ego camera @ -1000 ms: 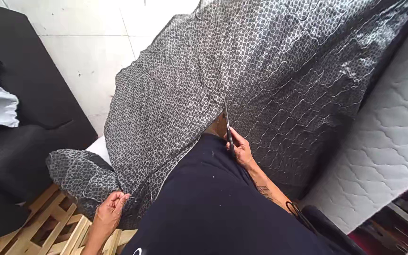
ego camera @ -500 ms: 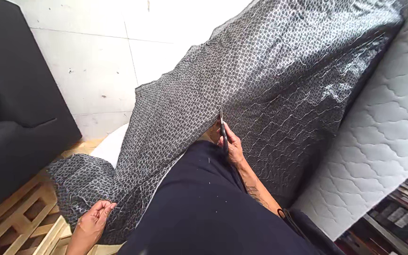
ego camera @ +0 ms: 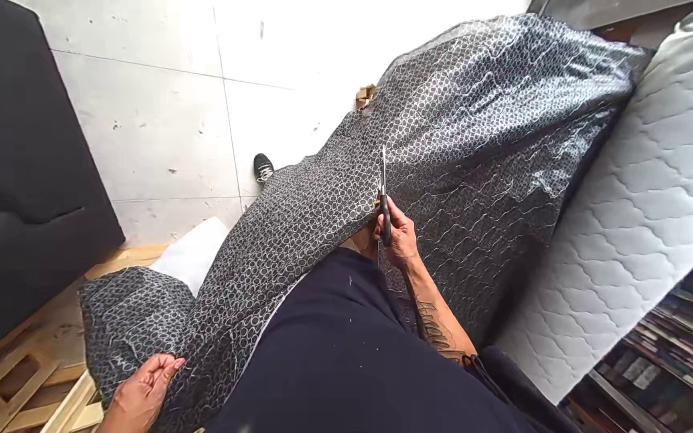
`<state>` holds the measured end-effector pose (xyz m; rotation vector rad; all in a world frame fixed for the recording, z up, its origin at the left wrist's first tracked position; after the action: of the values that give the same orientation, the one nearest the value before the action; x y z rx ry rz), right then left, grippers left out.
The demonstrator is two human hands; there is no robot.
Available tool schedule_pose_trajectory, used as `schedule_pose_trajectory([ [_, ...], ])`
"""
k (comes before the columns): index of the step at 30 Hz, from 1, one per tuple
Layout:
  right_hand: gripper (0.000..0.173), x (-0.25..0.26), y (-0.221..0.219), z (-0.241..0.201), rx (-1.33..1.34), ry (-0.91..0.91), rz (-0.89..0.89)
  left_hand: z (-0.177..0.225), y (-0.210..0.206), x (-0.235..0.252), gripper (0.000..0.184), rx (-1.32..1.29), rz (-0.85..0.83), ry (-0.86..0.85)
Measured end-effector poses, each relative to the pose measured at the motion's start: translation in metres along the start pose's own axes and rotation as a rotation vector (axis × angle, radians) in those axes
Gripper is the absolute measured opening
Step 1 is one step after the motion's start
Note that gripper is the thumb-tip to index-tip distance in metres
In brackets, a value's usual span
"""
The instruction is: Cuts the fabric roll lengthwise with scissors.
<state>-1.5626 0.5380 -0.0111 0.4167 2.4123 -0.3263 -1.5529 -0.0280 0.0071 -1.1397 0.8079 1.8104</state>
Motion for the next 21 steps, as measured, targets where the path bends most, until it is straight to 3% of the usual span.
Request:
schedule_pose_trajectory([
  [7,0.052,0.023,-0.013,-0.007,0.032,-0.086,0.058,-0.001,0.033,0.011,0.032,-0.040,0.006,-0.003],
  [15,0.057,-0.026,0.002,-0.006,-0.055,-0.115,0.036,-0.010,0.068,0.017,0.034,-0.028,-0.036,0.003],
  [21,0.056,-0.045,-0.006,-0.023,-0.005,-0.196,-0.044,0.014,0.089,0.015,0.033,-0.023,-0.017,0.024],
])
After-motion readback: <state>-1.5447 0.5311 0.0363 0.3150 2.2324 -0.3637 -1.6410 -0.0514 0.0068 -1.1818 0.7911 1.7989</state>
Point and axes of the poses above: each hand's wrist, its own x-axis towards the middle knuckle, its own y-axis out of the back of the hand, z = x × y, the point moved 4 cm from there along x, towards the middle knuckle, and after that the axes turned 13 degrees about -z, right-handed, at the moved point
